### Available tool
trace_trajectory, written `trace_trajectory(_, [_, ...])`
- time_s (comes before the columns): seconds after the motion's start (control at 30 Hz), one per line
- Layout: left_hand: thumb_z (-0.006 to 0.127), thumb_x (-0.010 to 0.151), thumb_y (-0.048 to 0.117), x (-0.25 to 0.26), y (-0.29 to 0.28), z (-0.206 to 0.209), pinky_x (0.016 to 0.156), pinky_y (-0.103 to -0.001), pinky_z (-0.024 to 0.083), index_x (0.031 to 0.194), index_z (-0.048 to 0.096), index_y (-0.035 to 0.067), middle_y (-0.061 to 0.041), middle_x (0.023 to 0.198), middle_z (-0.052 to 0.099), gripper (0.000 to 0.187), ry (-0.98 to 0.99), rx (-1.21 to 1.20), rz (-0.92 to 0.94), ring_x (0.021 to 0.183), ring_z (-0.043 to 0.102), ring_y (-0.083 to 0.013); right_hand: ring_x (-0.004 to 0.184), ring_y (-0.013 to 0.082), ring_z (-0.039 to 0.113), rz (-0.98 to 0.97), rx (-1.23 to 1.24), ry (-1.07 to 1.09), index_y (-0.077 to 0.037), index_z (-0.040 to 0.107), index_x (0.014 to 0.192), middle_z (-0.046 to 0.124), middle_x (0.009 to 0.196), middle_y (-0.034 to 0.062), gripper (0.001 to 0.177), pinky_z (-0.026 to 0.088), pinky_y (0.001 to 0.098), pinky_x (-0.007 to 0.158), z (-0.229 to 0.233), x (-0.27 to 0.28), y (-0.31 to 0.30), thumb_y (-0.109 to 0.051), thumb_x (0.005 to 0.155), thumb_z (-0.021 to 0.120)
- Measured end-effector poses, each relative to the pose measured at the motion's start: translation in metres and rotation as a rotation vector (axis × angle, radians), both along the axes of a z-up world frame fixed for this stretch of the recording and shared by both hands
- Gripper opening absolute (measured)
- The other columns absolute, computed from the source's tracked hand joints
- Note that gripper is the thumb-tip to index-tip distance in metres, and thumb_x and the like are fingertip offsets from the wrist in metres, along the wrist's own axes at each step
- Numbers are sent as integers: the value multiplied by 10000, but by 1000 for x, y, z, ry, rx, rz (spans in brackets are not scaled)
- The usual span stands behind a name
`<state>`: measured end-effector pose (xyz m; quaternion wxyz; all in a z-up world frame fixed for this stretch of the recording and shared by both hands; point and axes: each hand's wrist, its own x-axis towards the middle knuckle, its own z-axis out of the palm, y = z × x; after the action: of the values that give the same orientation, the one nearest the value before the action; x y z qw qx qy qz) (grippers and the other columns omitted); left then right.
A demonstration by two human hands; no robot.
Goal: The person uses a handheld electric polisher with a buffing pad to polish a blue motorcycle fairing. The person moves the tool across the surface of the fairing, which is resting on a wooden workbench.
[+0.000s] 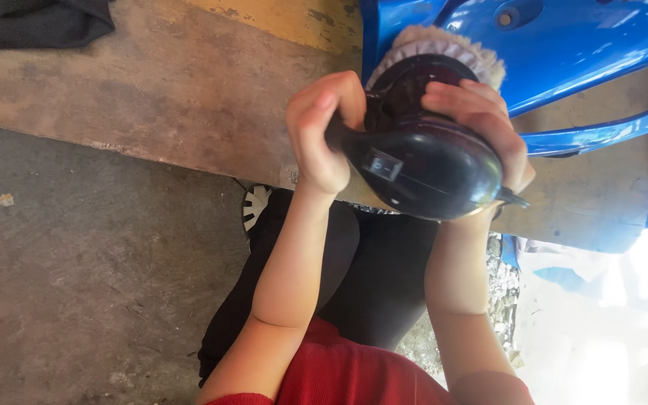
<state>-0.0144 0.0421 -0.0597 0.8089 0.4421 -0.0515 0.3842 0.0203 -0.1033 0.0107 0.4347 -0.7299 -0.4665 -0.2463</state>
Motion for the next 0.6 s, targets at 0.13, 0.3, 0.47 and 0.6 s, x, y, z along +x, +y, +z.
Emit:
trace_trajectory(0.13, [393, 1039, 407, -1, 1, -15, 601, -336, 285, 653, 329, 51, -68, 580, 384, 528, -49, -77, -19, 550, 401, -183, 1093, 339, 748, 45, -52, 0, -16, 538, 1142, 746, 1085, 204, 220, 523, 477, 1087, 6, -3, 3, -93, 1034, 714])
trace_trajectory(0.3, [409, 1020, 395, 7, -6, 2, 609, -313, 298, 658, 355, 52, -46, 625, 392, 502, -7, -27, -69, 568, 416, -147, 1088, 320, 752, 21, -8, 47, -23, 530, 1185, 749, 1114, 198, 266, 541, 461, 1108, 4, 0, -19, -94, 1040, 742])
trace_trajectory(0.47, [450, 1028, 349, 42, -5, 43, 688, -310, 328, 729, 431, 6, -44, 717, 435, 454, 2, -13, -189, 676, 439, -149, 1121, 280, 735, -13, 92, 47, -29, 482, 1241, 725, 1191, 169, 492, 569, 422, 1078, 32, 17, -21, -151, 952, 860])
trace_trajectory(0.6, [482, 1051, 307, 66, 1, 42, 678, -307, 317, 702, 413, 6, -18, 679, 400, 466, -60, -121, -221, 667, 401, -131, 1144, 247, 719, -70, -9, -17, -28, 478, 1349, 699, 1253, 161, 789, 573, 359, 1049, 40, 29, -19, -208, 785, 1001])
